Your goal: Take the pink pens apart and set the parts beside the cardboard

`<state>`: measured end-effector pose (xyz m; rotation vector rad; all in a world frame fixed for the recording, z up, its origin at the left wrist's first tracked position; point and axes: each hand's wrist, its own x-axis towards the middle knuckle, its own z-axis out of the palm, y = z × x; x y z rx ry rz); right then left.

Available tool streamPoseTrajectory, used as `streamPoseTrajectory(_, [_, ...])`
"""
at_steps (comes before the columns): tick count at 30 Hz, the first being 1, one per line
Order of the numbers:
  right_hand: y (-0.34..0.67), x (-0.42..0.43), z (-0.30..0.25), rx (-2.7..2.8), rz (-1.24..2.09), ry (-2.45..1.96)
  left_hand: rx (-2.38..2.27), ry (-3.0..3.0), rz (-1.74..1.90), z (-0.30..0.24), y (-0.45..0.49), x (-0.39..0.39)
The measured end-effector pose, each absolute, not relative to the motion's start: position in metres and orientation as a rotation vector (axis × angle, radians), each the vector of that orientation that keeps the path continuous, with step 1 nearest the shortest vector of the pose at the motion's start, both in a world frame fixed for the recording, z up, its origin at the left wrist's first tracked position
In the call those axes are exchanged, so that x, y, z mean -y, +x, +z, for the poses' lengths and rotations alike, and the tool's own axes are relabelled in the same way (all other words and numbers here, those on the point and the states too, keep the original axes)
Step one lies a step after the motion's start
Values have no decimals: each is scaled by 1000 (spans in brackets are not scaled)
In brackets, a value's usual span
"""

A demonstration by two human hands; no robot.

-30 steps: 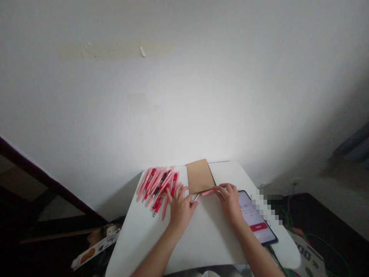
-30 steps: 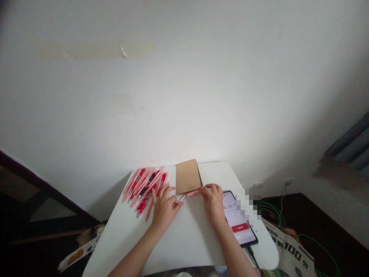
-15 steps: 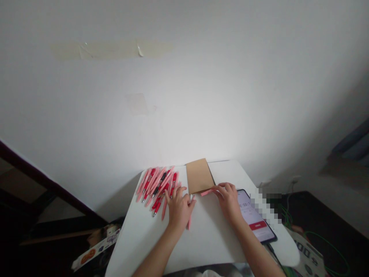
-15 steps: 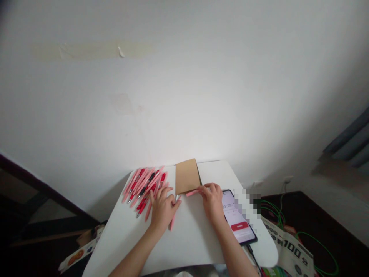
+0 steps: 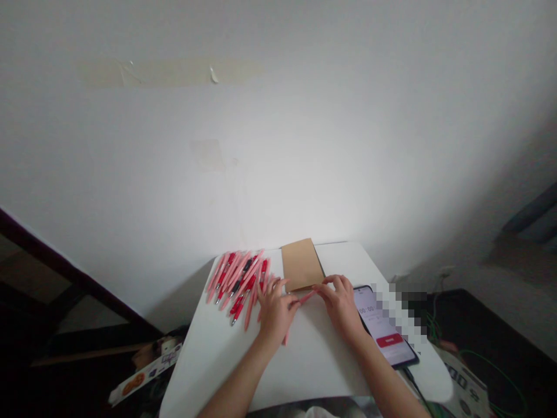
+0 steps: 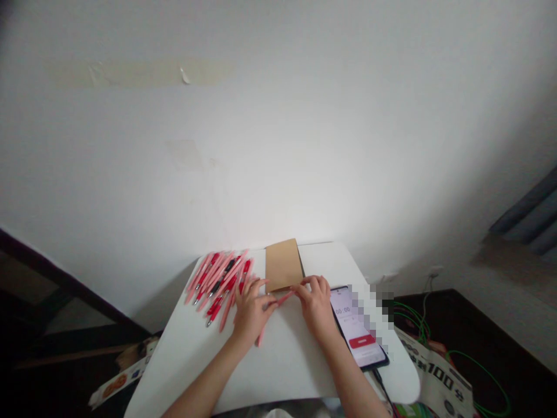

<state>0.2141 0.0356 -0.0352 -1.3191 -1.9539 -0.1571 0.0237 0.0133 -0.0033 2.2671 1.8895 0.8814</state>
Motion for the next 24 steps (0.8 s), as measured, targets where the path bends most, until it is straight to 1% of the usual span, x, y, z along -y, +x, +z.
streamPoseTrajectory(9, [214, -36, -35, 1951, -150, -1301, -1862, 2291, 875, -7, 24, -15])
streamPoseTrajectory(24, [221, -39, -40, 1922, -117, -1450, -1861, 2295, 910, -11, 23, -15])
